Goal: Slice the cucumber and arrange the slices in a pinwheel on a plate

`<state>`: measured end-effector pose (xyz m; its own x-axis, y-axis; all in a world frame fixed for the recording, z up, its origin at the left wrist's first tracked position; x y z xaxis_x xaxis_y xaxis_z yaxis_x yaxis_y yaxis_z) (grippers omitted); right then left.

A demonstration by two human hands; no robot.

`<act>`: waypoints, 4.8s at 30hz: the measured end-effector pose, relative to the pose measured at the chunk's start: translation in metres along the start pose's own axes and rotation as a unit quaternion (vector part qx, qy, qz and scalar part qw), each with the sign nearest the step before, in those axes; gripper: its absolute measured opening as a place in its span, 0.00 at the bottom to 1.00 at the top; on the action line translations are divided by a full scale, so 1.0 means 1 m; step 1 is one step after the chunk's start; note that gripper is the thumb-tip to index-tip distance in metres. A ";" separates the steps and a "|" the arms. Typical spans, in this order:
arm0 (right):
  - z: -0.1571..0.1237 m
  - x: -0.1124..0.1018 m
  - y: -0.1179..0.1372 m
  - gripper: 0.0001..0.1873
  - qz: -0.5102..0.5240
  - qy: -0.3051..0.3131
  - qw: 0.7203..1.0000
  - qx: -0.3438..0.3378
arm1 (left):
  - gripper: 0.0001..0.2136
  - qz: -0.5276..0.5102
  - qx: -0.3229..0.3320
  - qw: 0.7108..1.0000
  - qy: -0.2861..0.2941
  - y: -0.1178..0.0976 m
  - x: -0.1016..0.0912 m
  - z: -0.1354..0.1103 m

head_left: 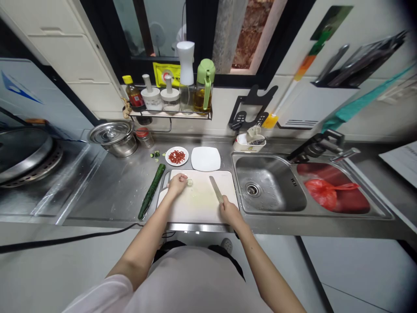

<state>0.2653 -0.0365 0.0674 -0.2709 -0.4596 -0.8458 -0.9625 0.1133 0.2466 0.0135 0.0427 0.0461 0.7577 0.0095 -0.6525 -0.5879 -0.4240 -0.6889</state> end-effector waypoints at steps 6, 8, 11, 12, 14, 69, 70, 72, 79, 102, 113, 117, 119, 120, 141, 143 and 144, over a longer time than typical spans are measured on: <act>-0.005 -0.003 0.001 0.17 -0.019 -0.011 1.000 -0.016 | 0.08 0.038 0.021 0.999 0.029 0.004 0.028 -0.025; -0.008 -0.004 0.001 0.17 -0.026 -0.015 0.999 -0.018 | 0.08 0.064 0.026 0.997 0.020 0.005 0.033 -0.028; -0.016 -0.005 0.003 0.18 -0.032 -0.014 0.999 -0.022 | 0.08 0.105 0.035 0.994 0.002 0.005 0.035 -0.028; -0.020 -0.005 0.005 0.19 -0.033 -0.011 0.999 -0.026 | 0.09 0.116 0.037 0.993 -0.003 0.005 0.035 -0.027; -0.027 -0.004 0.009 0.19 -0.033 0.000 0.999 -0.039 | 0.09 0.131 0.037 0.991 -0.010 0.006 0.034 -0.025; -0.040 0.000 0.043 0.15 -0.074 0.098 0.989 -0.079 | 0.08 0.148 0.034 0.988 0.029 0.009 0.031 -0.007; -0.041 -0.002 0.043 0.14 -0.074 0.100 0.989 -0.077 | 0.08 0.148 0.034 0.988 0.030 0.009 0.031 -0.007; -0.043 -0.005 0.042 0.14 -0.073 0.103 0.989 -0.073 | 0.08 0.148 0.035 0.988 0.032 0.009 0.031 -0.007; -0.049 -0.003 0.035 0.14 -0.066 0.106 0.989 -0.084 | 0.08 0.137 0.042 0.989 0.035 0.012 0.032 -0.007; -0.045 0.004 0.037 0.15 -0.074 0.099 0.989 -0.083 | 0.09 0.151 0.039 0.987 0.035 0.011 0.030 -0.009; -0.046 0.004 0.031 0.12 -0.056 0.104 0.990 -0.080 | 0.10 0.199 0.067 0.976 0.051 0.012 0.035 -0.022; -0.047 0.006 0.032 0.13 -0.060 0.096 0.990 -0.081 | 0.09 0.197 0.068 0.976 0.057 0.011 0.034 -0.019; -0.047 0.007 0.033 0.13 -0.060 0.093 0.991 -0.081 | 0.08 0.197 0.067 0.976 0.058 0.010 0.034 -0.018; -0.047 0.008 0.034 0.13 -0.058 0.091 0.991 -0.081 | 0.08 0.198 0.066 0.976 0.059 0.010 0.034 -0.018; -0.039 0.002 0.031 0.14 -0.070 0.095 0.988 -0.097 | 0.13 0.205 0.058 0.972 0.102 0.003 0.027 -0.013; -0.039 0.001 0.031 0.15 -0.072 0.093 0.988 -0.099 | 0.13 0.206 0.058 0.971 0.104 0.003 0.026 -0.013; -0.039 0.000 0.031 0.15 -0.071 0.092 0.988 -0.100 | 0.13 0.206 0.058 0.971 0.105 0.003 0.026 -0.013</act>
<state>0.2358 -0.0674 0.0930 -0.1084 -0.6123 -0.7832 -0.9630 -0.1310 0.2356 0.0351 0.0305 0.0315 0.4858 -0.3284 -0.8100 -0.8719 -0.2477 -0.4225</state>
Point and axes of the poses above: each hand's wrist, its own z-axis towards the middle knuckle, its own x-axis out of the palm, y = z × x, the point moved 1 cm from there along z, towards the middle knuckle, and after that the axes turned 2 degrees about -y, right-handed, at the moved point
